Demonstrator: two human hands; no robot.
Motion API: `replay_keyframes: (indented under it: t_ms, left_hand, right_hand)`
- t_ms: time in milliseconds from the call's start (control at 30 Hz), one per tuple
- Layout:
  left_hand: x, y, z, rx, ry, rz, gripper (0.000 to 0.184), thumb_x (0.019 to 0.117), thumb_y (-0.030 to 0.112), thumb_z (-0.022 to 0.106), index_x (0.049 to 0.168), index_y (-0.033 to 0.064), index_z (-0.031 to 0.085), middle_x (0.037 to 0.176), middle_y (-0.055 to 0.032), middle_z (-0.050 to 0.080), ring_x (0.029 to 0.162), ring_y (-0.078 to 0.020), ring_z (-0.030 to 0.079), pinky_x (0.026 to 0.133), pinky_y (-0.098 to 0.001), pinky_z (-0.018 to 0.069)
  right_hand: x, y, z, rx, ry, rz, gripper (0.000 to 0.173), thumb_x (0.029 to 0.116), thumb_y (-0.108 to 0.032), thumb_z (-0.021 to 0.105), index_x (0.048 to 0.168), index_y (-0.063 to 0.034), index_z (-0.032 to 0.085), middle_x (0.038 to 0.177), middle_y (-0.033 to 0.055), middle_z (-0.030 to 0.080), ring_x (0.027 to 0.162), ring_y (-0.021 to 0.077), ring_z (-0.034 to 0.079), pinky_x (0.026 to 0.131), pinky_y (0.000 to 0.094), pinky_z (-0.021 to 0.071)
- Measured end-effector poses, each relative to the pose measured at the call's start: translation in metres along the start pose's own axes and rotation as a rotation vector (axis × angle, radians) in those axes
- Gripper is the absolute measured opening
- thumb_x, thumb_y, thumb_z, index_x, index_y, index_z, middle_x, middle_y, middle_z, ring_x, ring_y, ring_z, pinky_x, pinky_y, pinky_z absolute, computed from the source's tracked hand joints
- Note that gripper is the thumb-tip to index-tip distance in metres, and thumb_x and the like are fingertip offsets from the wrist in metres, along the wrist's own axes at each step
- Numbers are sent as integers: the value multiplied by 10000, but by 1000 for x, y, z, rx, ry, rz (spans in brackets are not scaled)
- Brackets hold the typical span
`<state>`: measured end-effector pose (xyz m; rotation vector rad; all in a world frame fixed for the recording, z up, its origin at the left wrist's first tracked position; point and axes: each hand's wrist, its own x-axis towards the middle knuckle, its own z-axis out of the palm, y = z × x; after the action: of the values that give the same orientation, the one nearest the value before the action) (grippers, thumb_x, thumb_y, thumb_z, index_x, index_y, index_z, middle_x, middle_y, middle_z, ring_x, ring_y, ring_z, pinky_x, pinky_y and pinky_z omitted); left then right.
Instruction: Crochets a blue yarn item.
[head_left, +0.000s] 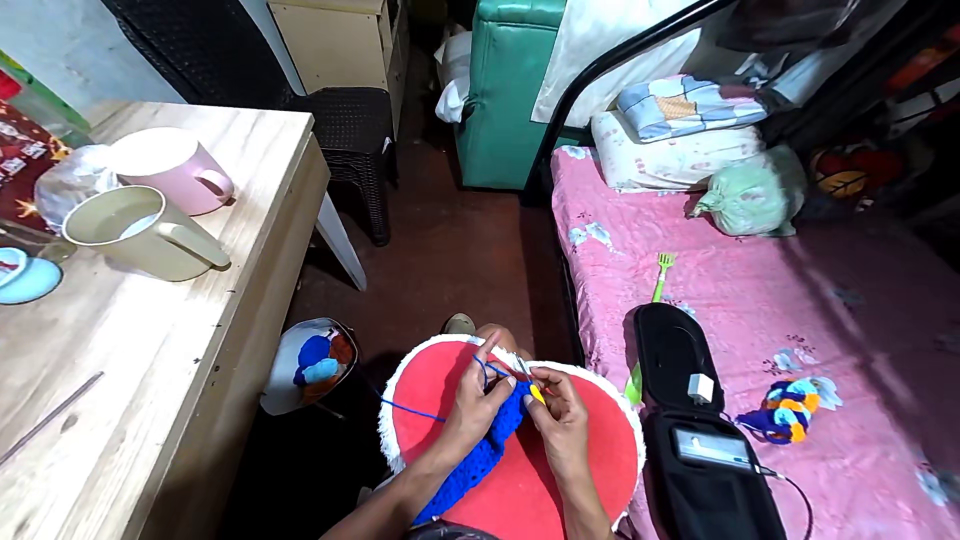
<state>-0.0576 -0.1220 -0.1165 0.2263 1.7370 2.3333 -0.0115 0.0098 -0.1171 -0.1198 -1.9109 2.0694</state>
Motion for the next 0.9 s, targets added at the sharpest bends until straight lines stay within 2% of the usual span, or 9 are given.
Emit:
replay_keyframes:
  t_ms: [233,600,767,833,900]
  left_hand:
    - [0,-2,-1,13,11,-6,712,922,-11,600,1557,-48,280,940,-42,716,830,-87,696,823,-274,584]
    - [-2,-1,-1,-8,31,-3,722,907,-35,597,1558,-42,284,859,-8,697,763,-70,674,774,-246,572]
    - [-7,2,-1,-21,29,-12,721,910,-21,610,1558,-34,292,914,-40,721,811,-86,700,804,-265,585]
    - [-8,3,-2,-28,21,-17,708,916,-12,604,1556,-24,303,890,-23,709,766,-74,677,744,-241,570]
    - [-11,5,-3,-52,21,-35,696,922,-5,592,1558,-12,310,804,-1,678,622,-48,592,571,-196,487]
  right_hand:
    - [1,0,0,-16,-2,-7,366,807,89,599,1166,33,644,965,13,685,669,-22,598,554,124,491]
    - [-1,-3,3,-25,10,-2,360,803,96,596,1156,51,644,954,24,682,674,-18,603,563,124,499]
    - [-4,-3,3,-23,16,5,355,808,102,592,1156,51,643,989,40,697,689,-17,612,567,125,499]
    - [-5,-3,3,-22,11,7,352,815,101,590,1160,52,641,1001,45,702,684,-15,613,559,127,495]
    - [-5,-3,4,-21,12,4,351,815,106,585,1158,57,639,1001,47,704,700,-6,629,578,136,513]
